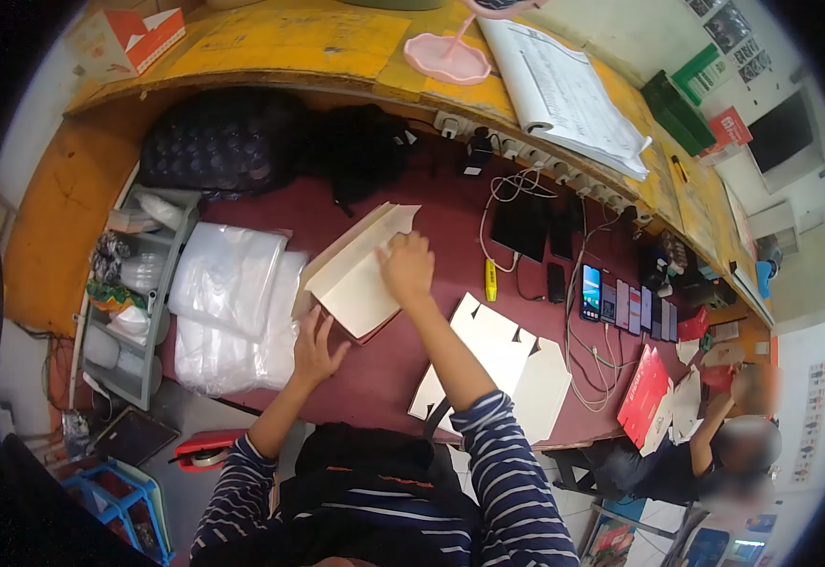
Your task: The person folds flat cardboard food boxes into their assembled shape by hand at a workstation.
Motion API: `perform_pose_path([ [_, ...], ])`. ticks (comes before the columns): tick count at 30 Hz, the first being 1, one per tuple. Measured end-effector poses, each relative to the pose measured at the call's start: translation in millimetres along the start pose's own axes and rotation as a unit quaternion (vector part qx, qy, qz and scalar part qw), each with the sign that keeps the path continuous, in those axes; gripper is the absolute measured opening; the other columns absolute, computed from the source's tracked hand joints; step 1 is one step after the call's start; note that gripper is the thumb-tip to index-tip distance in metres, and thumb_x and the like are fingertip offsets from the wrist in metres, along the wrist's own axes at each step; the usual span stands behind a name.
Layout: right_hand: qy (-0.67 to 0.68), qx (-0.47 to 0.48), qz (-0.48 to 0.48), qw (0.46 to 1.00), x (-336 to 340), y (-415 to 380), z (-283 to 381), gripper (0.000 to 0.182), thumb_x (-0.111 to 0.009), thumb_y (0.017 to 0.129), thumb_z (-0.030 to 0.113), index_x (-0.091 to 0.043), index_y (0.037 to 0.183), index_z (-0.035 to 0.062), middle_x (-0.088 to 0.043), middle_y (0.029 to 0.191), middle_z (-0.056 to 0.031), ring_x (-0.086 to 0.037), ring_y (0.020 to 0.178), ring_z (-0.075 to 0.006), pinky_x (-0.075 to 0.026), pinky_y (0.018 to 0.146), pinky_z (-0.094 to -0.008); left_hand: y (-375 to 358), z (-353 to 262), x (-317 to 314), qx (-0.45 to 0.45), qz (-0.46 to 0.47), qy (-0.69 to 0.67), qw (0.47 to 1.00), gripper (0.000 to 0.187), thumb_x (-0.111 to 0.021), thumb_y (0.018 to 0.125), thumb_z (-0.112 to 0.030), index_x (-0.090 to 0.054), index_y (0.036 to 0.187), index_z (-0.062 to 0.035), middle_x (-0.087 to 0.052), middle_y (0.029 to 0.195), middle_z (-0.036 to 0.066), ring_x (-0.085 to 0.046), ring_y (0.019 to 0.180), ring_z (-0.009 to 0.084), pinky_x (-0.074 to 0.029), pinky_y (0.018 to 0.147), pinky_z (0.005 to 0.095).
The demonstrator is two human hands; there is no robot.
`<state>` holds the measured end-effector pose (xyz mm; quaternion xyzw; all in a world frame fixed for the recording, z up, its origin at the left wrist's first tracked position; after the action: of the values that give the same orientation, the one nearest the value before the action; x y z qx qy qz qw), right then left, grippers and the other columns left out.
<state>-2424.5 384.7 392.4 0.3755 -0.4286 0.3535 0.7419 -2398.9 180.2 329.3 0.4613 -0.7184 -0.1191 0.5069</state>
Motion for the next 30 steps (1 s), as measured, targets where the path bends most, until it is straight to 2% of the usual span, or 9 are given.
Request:
perform_pose_path([
  [2,-0.054,-0.019,-0.086,0.995,17,16,-20,0.039,-0.039,0.087,0.036,-0.06,0.089,0.0024,-0.059,0.089,-0.0217,-0.057,0.08,-0.0361,-0.043,0.074,-0.0455,9,-9,-9,-0.034,0.026,0.01,0.999,0.073,-0.073,0.061,-0.036,-0.039,0.121,-0.0101,-0.032,0.131,0.015,-0.035,0.115,0.0393,-0.034,0.092,0.0493],
  [4,-0.013,-0.097,0.186,0.978,-34,21,-54,0.037,-0.036,0.089,0.033,-0.057,0.095,0.0032,-0.059,0.092,-0.0207,-0.057,0.084,-0.035,-0.044,0.073,-0.0455,29,-15,-19,-0.014,0.114,0.029,0.993,0.079,-0.076,0.053,-0.041,-0.04,0.115,-0.0094,-0.037,0.126,0.013,-0.031,0.117,0.04,-0.029,0.093,0.0556],
  [8,-0.017,-0.094,0.159,0.983,-48,22,-68,0.036,-0.036,0.089,0.032,-0.059,0.094,0.0045,-0.06,0.09,-0.0189,-0.058,0.084,-0.0348,-0.046,0.072,-0.0451,34,-2,-23,-0.065,0.02,0.026,0.997,0.06,-0.075,0.055,-0.042,-0.042,0.092,-0.0077,-0.043,0.11,0.012,-0.033,0.116,0.0378,-0.029,0.095,0.0555],
  [16,0.194,-0.128,-0.168,0.958,39,-38,-88,0.031,-0.036,0.089,0.026,-0.057,0.094,0.0031,-0.054,0.097,-0.0162,-0.053,0.087,-0.0343,-0.044,0.075,-0.0405,32,-20,-1,-0.043,-0.063,0.13,0.989,0.055,-0.073,0.061,-0.027,-0.047,0.104,-0.0042,-0.043,0.115,0.019,-0.039,0.11,0.0402,-0.029,0.093,0.0521],
  [20,0.363,-0.232,-0.288,0.856,47,-150,-150,0.029,-0.036,0.09,0.021,-0.056,0.094,0.0007,-0.055,0.089,-0.0128,-0.053,0.081,-0.0237,-0.042,0.073,-0.0331,19,-145,-64,-0.104,0.275,-0.126,0.948,0.024,-0.058,0.066,-0.013,-0.056,0.087,-0.002,-0.053,0.102,0.014,-0.05,0.09,0.0293,-0.037,0.078,0.0449],
  [21,0.406,-0.275,-0.311,0.814,45,-181,-160,0.029,-0.037,0.09,0.021,-0.056,0.093,0.0002,-0.055,0.088,-0.0117,-0.053,0.08,-0.0201,-0.042,0.072,-0.0314,-8,-172,-87,-0.156,0.233,-0.249,0.927,0.023,-0.056,0.065,-0.012,-0.058,0.086,-0.0018,-0.057,0.094,0.011,-0.052,0.087,0.0279,-0.038,0.079,0.0448],
  [22,0.395,-0.302,-0.32,0.807,44,-209,-168,0.028,-0.037,0.09,0.021,-0.056,0.093,-0.0001,-0.055,0.088,-0.0108,-0.053,0.08,-0.0185,-0.042,0.072,-0.0305,-53,-205,-141,-0.201,0.469,-0.162,0.845,0.034,-0.059,0.068,-0.018,-0.056,0.098,-0.002,-0.053,0.107,0.013,-0.049,0.1,0.029,-0.037,0.086,0.0428],
  [25,0.32,-0.402,-0.27,0.815,33,-288,-175,0.022,-0.044,0.088,0.018,-0.056,0.092,0.0003,-0.056,0.087,-0.0111,-0.054,0.08,-0.0189,-0.042,0.072,-0.0294,-97,-229,-172,-0.332,0.479,0.03,0.812,0.066,-0.065,0.068,-0.039,-0.043,0.119,-0.0034,-0.036,0.128,0.016,-0.03,0.122,0.033,-0.031,0.096,0.0433],
  [30,0.262,-0.248,-0.155,0.92,45,-356,-113,0.014,-0.051,0.083,0.013,-0.057,0.089,0.0023,-0.057,0.081,-0.012,-0.056,0.074,-0.0217,-0.044,0.066,-0.0305,-102,-229,-176,-0.309,0.443,0.024,0.841,0.05,-0.061,0.07,-0.035,-0.05,0.114,-0.0133,-0.045,0.118,0.013,-0.04,0.112,0.0333,-0.037,0.086,0.0459],
])
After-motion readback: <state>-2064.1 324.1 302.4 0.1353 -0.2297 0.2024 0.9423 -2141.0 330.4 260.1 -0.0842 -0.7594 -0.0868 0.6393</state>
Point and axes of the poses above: each hand's wrist, its own y-axis towards the middle knuckle, its own x-axis out of the back of the hand, z = x × y, the point moved 9 cm from there along y, towards the middle knuckle
